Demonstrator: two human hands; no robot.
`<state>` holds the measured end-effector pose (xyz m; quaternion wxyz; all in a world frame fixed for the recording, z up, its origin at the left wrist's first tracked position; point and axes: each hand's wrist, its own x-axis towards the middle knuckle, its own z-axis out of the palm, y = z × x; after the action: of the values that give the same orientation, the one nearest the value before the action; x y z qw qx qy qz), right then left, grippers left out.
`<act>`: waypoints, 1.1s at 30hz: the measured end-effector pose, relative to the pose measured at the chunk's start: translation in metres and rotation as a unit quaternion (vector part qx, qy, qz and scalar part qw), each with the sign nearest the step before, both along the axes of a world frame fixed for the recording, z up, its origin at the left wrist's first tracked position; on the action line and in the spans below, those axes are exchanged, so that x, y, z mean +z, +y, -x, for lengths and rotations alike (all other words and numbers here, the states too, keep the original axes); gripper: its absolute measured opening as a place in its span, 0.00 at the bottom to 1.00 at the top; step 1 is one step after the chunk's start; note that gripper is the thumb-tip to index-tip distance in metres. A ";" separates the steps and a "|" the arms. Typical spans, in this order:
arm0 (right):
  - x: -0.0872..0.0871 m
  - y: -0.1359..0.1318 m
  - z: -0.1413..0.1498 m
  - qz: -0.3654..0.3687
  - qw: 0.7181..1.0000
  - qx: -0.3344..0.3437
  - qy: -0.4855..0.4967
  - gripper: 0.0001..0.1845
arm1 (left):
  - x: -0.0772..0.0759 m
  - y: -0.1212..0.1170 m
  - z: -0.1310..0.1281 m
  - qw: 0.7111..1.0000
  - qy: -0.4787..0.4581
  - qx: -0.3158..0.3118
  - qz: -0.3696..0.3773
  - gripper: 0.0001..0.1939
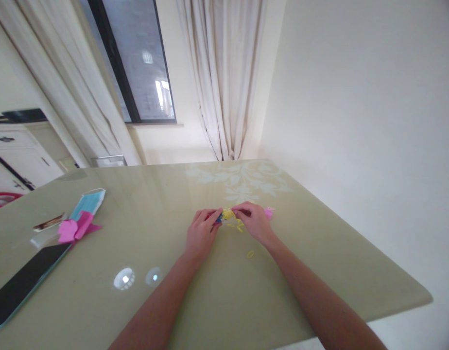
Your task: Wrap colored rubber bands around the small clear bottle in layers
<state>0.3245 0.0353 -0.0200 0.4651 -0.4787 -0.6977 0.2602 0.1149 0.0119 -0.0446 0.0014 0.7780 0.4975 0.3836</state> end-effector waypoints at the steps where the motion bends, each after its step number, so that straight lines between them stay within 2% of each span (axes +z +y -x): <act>1: 0.000 0.000 0.001 0.002 1.000 -0.013 0.004 0.08 | 0.000 0.000 -0.001 1.000 0.000 -0.003 -0.001 0.24; 4: -0.001 -0.002 0.004 0.010 0.998 -0.045 0.032 0.03 | 0.000 -0.002 -0.003 1.000 -0.006 -0.014 -0.003 0.24; 8: 0.002 -0.006 0.006 0.012 0.997 -0.066 0.040 0.08 | 0.000 -0.003 -0.005 0.999 -0.010 -0.037 0.001 0.23; 13: 0.007 -0.009 0.007 0.007 1.000 0.005 0.006 0.05 | 0.000 -0.002 -0.004 0.999 -0.021 -0.016 0.021 0.24; 18: 0.003 -0.003 0.001 0.050 0.996 0.068 0.036 0.10 | 0.000 -0.002 -0.004 0.999 -0.017 -0.028 0.027 0.24; 22: 0.003 -0.001 -0.004 0.094 0.990 0.041 0.099 0.17 | 0.000 -0.002 -0.004 0.997 -0.031 -0.069 0.024 0.24; 25: 0.008 -0.003 -0.006 0.064 0.993 -0.003 0.100 0.18 | 0.000 -0.002 -0.007 0.995 -0.061 -0.075 0.038 0.24; 28: 0.010 -0.002 -0.010 0.025 0.998 -0.027 0.057 0.19 | 0.000 -0.003 -0.010 0.991 -0.076 -0.092 0.052 0.23; 33: 0.007 0.001 -0.013 0.095 0.994 0.053 0.029 0.17 | -0.001 -0.003 -0.011 0.986 -0.040 -0.155 0.040 0.22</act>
<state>0.3376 0.0367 -0.0133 0.4232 -0.4752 -0.6804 0.3634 0.1256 0.0084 -0.0459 0.1121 0.8291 0.3851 0.3895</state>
